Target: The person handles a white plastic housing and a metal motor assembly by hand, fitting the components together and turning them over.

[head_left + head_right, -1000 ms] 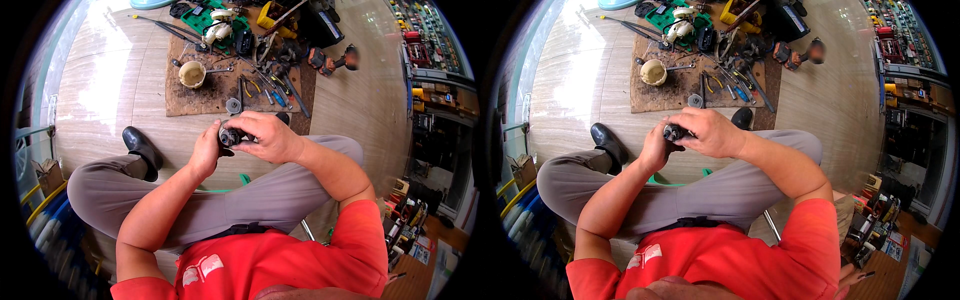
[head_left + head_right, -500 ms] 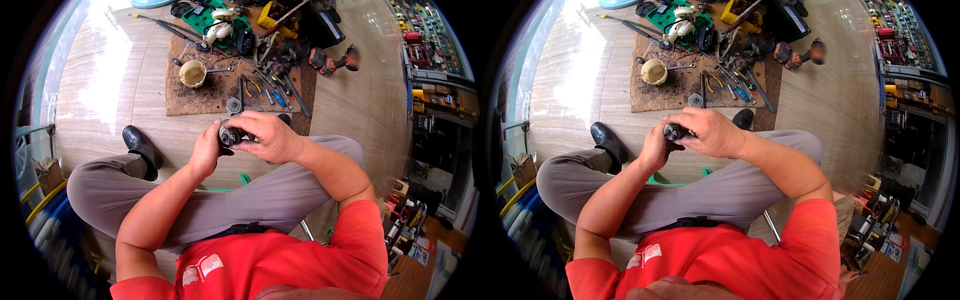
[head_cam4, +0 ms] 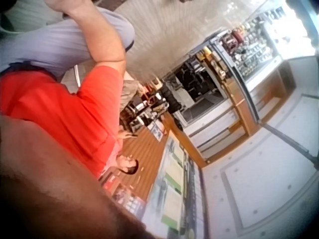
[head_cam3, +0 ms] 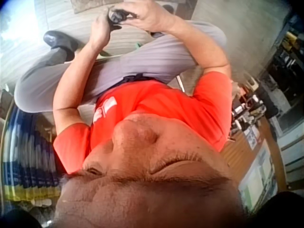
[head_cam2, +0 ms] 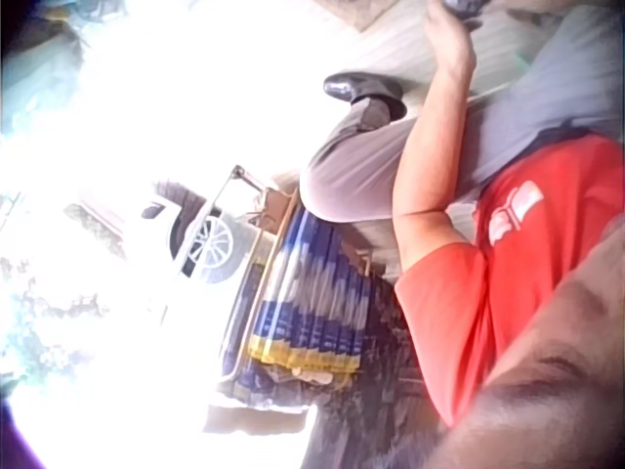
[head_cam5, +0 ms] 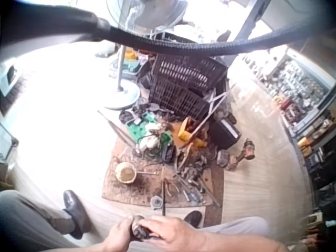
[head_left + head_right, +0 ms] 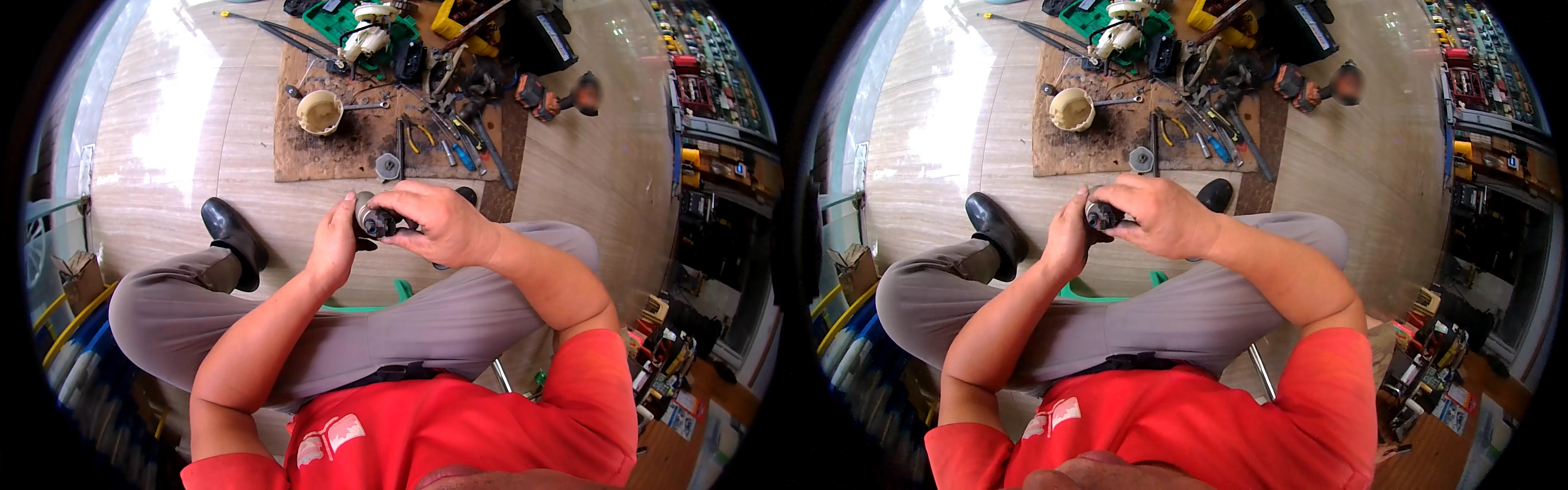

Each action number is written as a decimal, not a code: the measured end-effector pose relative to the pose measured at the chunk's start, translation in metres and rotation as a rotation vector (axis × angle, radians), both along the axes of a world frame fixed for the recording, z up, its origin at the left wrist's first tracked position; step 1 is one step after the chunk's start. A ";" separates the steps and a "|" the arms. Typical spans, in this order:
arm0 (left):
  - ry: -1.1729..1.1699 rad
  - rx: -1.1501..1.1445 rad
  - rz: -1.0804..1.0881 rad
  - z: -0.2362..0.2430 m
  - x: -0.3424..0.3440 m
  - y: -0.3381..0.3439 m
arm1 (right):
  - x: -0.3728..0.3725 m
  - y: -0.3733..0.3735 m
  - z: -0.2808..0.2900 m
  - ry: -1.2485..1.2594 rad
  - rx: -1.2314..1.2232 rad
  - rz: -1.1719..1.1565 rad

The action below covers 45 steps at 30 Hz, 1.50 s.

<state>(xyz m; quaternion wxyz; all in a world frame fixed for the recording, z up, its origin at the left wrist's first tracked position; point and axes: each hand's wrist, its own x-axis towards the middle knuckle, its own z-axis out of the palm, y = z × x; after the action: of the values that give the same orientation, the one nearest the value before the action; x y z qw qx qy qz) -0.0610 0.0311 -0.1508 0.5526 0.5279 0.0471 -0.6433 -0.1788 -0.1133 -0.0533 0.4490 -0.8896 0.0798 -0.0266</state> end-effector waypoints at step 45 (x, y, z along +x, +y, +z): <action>0.027 0.098 -0.027 0.012 0.004 -0.008 | -0.001 -0.008 -0.008 0.243 0.714 -0.255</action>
<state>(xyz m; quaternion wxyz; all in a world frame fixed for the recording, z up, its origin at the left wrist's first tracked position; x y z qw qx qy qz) -0.0574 0.0234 -0.1387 0.5165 0.5463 0.0787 -0.6547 -0.1796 -0.1217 -0.0609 0.7103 -0.6572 0.2465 0.0526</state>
